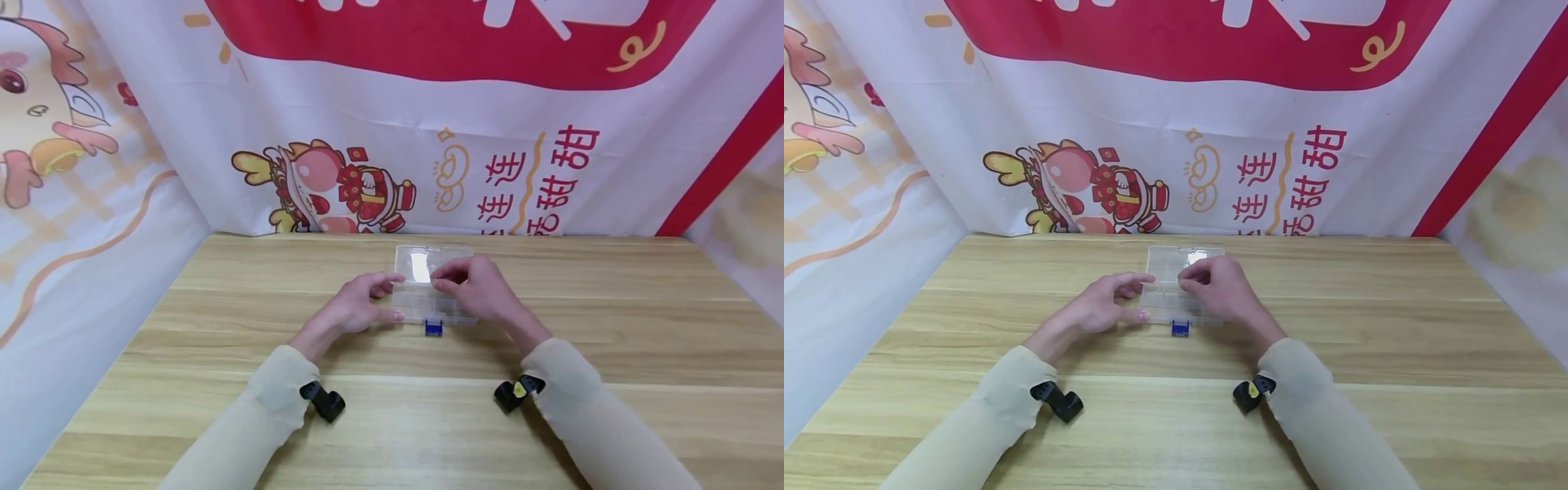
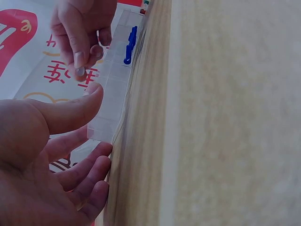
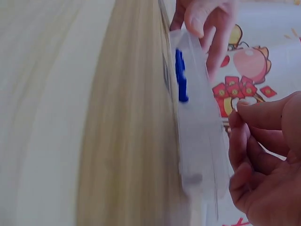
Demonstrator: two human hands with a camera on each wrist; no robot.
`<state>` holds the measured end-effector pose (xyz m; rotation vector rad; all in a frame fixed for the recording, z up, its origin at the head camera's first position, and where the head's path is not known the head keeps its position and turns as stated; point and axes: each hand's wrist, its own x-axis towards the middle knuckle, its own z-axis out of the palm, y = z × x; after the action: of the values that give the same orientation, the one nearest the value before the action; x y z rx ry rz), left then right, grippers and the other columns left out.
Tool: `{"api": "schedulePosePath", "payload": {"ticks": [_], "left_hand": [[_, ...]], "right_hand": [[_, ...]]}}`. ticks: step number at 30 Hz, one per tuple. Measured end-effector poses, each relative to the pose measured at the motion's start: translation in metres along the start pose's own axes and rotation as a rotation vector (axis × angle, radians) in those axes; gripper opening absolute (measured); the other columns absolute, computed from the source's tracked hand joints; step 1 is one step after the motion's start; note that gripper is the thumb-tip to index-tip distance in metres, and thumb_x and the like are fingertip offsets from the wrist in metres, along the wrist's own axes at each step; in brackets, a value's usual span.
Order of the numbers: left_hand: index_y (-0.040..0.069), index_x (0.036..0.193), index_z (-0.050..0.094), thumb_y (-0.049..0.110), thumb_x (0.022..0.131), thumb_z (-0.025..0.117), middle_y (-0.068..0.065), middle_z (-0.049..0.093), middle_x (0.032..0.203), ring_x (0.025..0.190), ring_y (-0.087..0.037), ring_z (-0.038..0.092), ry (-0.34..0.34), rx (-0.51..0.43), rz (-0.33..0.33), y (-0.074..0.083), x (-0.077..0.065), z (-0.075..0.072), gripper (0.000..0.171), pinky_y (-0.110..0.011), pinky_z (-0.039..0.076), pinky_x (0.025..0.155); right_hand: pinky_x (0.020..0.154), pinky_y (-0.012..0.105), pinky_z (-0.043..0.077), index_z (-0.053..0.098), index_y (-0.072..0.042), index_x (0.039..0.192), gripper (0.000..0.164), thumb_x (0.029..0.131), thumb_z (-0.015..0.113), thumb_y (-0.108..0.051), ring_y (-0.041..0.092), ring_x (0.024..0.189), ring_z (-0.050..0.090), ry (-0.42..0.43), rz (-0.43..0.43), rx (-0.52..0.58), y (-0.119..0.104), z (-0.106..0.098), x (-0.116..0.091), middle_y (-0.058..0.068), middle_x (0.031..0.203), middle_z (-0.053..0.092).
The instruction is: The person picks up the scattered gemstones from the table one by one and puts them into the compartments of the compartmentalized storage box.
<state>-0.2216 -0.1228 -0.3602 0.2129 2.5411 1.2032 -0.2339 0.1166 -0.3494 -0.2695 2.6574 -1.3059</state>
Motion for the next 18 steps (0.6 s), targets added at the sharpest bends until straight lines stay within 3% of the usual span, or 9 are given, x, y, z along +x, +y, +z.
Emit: {"api": "schedulePosePath", "payload": {"ticks": [7,18], "left_hand": [[0.030,0.151,0.058,0.021,0.091,0.084,-0.005,0.059,0.149,0.138,-0.030,0.054,-0.004,-0.002,0.002,-0.002,0.000,-0.001,0.066,-0.054,0.041,0.123],[0.029,0.151,0.058,0.021,0.091,0.084,-0.006,0.060,0.148,0.138,-0.030,0.054,-0.016,-0.010,0.009,-0.002,0.001,-0.001,0.066,-0.054,0.041,0.122]], "right_hand": [[0.083,0.034,0.054,0.080,-0.015,0.110,0.012,0.102,0.072,-0.018,0.023,0.097,0.061,-0.061,0.002,-0.003,-0.013,0.016,0.008,0.005,0.104,0.072],[0.078,0.031,0.056,0.082,-0.013,0.109,0.012,0.099,0.075,-0.014,0.021,0.093,0.063,-0.039,0.005,-0.059,-0.020,0.030,0.012,0.004,0.100,0.073]]}}
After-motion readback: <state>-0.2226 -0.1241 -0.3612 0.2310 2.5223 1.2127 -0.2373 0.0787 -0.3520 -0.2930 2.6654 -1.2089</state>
